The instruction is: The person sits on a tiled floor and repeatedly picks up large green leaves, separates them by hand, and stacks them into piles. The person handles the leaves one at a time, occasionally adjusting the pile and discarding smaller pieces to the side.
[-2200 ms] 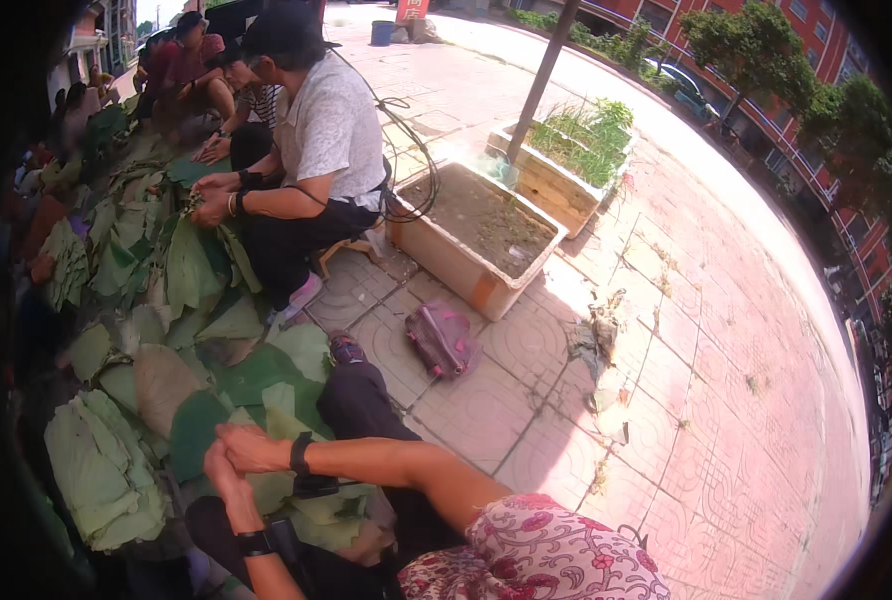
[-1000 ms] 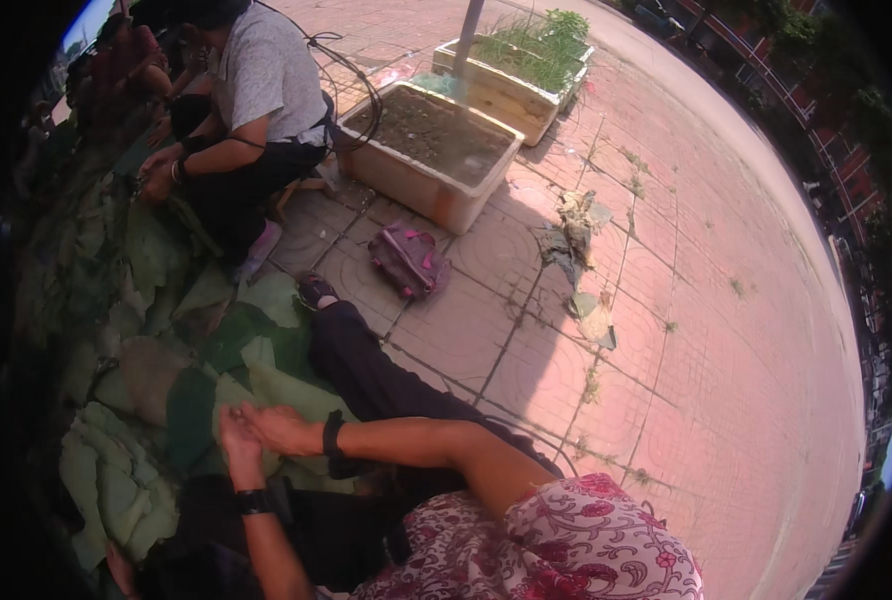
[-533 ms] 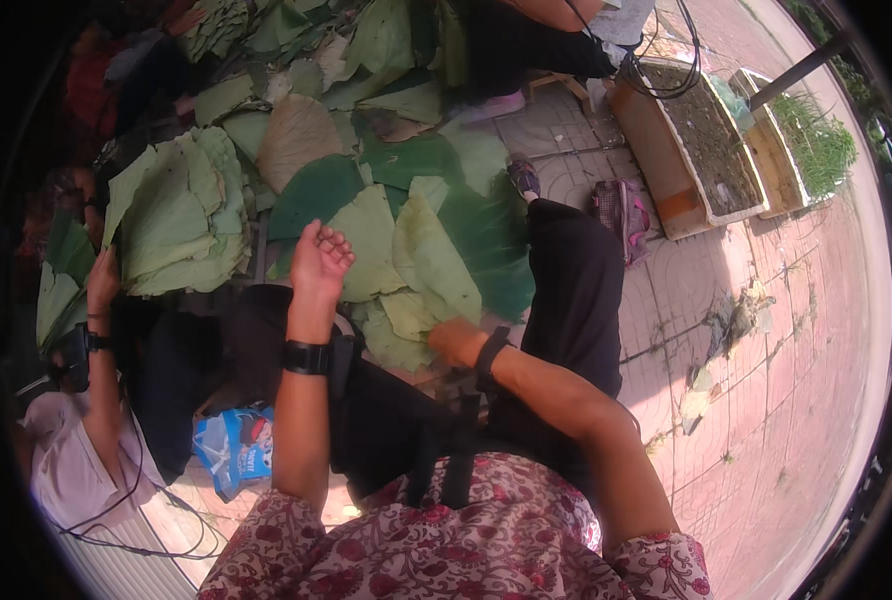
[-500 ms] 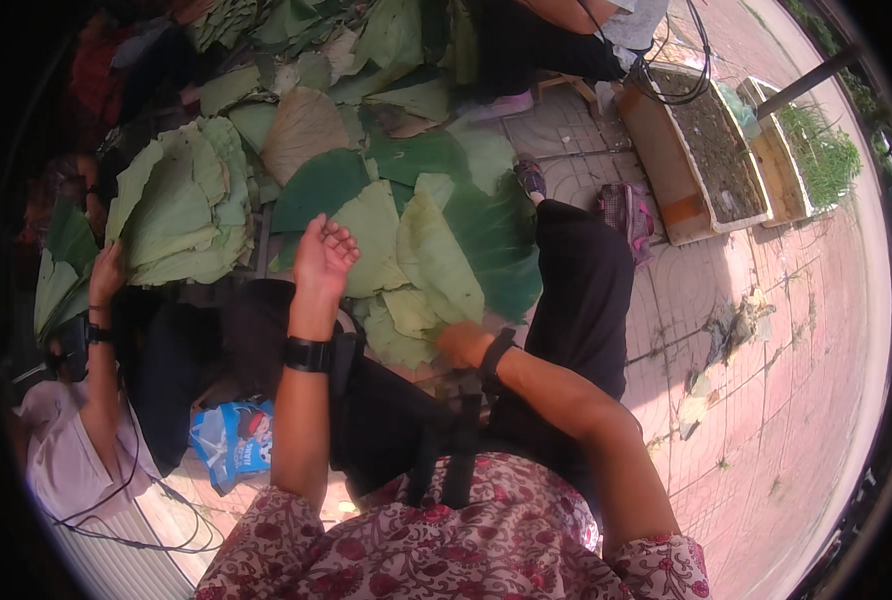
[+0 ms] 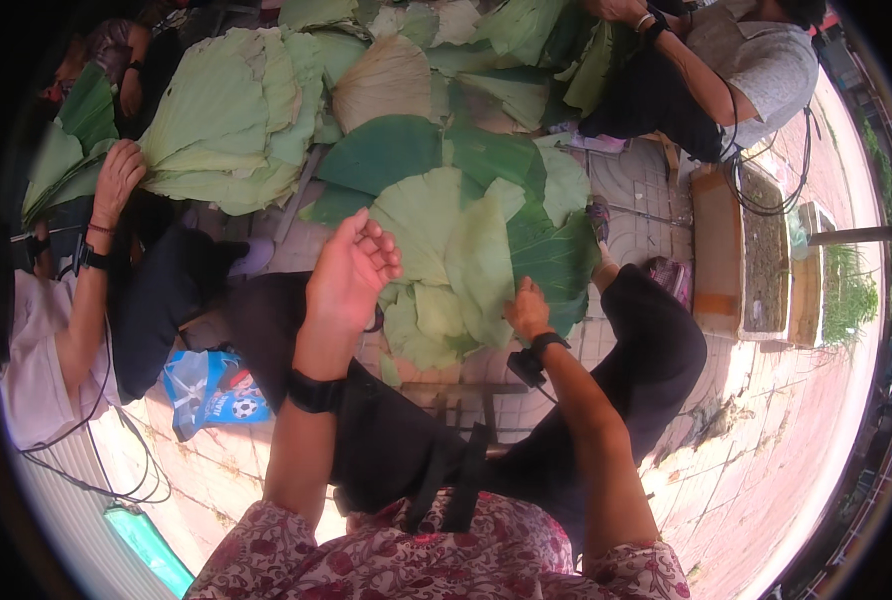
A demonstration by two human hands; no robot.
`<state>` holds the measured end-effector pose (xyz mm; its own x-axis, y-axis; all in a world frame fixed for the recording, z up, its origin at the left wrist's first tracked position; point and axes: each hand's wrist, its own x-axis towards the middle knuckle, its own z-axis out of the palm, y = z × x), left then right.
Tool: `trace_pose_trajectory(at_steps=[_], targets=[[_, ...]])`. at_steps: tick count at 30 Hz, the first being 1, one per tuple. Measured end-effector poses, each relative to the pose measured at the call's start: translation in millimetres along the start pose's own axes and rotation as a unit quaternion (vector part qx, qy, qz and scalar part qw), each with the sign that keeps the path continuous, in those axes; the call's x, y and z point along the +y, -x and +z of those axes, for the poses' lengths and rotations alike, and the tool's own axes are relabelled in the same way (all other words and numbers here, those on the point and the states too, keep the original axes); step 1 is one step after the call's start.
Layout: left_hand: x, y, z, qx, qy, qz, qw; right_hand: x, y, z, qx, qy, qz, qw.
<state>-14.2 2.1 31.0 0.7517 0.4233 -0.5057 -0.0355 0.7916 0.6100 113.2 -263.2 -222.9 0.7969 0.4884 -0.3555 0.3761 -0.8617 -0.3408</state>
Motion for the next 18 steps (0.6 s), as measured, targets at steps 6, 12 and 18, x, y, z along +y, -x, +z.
trace_pose_trajectory(at_steps=[6, 12, 18], targets=[[6.1, 7.6, -15.0, 0.022, 0.006, 0.006, 1.0, -30.9, 6.2, 45.5, -0.064, -0.111, 0.101, 0.987], [11.5, 9.3, -24.5, 0.039, 0.013, 0.028, 0.999, -25.8, -15.0, 59.2, 0.035, -0.214, -0.004, 0.976], [12.1, 7.2, -33.9, 0.064, -0.014, 0.034, 0.997, -85.5, -56.3, -71.4, -0.011, -0.528, 0.084, 0.845]])
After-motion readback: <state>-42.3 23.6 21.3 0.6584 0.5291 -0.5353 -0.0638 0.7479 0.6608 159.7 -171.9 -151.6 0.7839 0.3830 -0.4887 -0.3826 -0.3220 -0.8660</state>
